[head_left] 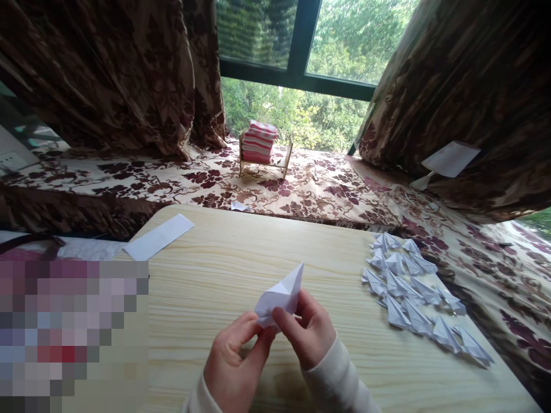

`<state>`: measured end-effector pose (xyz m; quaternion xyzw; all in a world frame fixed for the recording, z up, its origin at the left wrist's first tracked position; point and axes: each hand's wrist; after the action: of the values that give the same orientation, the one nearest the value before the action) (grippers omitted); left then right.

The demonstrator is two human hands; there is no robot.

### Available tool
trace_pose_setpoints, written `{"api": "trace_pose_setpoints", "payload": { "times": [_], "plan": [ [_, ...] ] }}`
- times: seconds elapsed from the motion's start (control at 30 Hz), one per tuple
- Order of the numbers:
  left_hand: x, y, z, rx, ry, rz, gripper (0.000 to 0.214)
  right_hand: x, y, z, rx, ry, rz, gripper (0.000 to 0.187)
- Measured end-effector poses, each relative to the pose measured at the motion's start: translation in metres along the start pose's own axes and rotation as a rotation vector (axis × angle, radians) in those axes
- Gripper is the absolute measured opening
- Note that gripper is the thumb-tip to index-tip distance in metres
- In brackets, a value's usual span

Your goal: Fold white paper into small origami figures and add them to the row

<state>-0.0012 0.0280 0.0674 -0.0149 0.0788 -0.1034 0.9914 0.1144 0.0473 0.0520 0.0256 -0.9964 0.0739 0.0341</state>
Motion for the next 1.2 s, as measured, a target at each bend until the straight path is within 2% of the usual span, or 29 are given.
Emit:
{"api": "trace_pose_setpoints", "payload": {
  "times": [0.1, 0.23, 0.37, 0.5, 0.7, 0.8, 0.9, 1.1, 1.2],
  "plan": [
    [0.001, -0.001, 0.003, -0.092, -0.107, -0.038, 0.013, -0.002, 0.001, -0.002, 0.007, 0.040, -0.011, 0.027],
    [0.000, -0.001, 0.005, -0.191, -0.253, 0.011, 0.024, -0.005, 0.000, -0.013, -0.025, 0.175, -0.115, 0.022],
    [-0.001, 0.000, -0.005, -0.267, -0.408, 0.026, 0.026, -0.007, -0.002, -0.017, -0.036, 0.273, -0.247, 0.024],
    [0.000, 0.001, -0.013, -0.296, -0.539, 0.026, 0.023, -0.007, -0.004, -0.014, -0.057, 0.298, -0.253, 0.025],
    [0.004, 0.001, -0.009, -0.273, -0.566, 0.000, 0.027, -0.006, -0.002, -0.008, -0.095, 0.209, -0.158, 0.029],
    [0.005, 0.000, -0.006, -0.243, -0.461, 0.044, 0.025, -0.008, -0.002, 0.000, -0.104, 0.115, -0.114, 0.029],
    [0.006, 0.000, -0.003, -0.272, -0.397, 0.070, 0.023, -0.010, -0.001, 0.005, -0.120, 0.011, -0.047, 0.029],
    [0.004, 0.000, 0.004, -0.243, -0.388, 0.059, 0.024, -0.008, -0.003, 0.003, -0.128, 0.101, -0.155, 0.024],
    [0.003, 0.001, 0.008, -0.249, -0.407, 0.043, 0.023, -0.005, -0.003, 0.005, -0.123, 0.074, -0.154, 0.023]
  ]
}}
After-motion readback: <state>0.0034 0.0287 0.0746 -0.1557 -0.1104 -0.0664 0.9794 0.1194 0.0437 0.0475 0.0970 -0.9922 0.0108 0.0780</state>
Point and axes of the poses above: each hand's wrist, its own y-axis towards the middle knuckle, its own x-axis out of the palm, z = x × y, and after that the axes turned 8 degrees about -z, right-handed
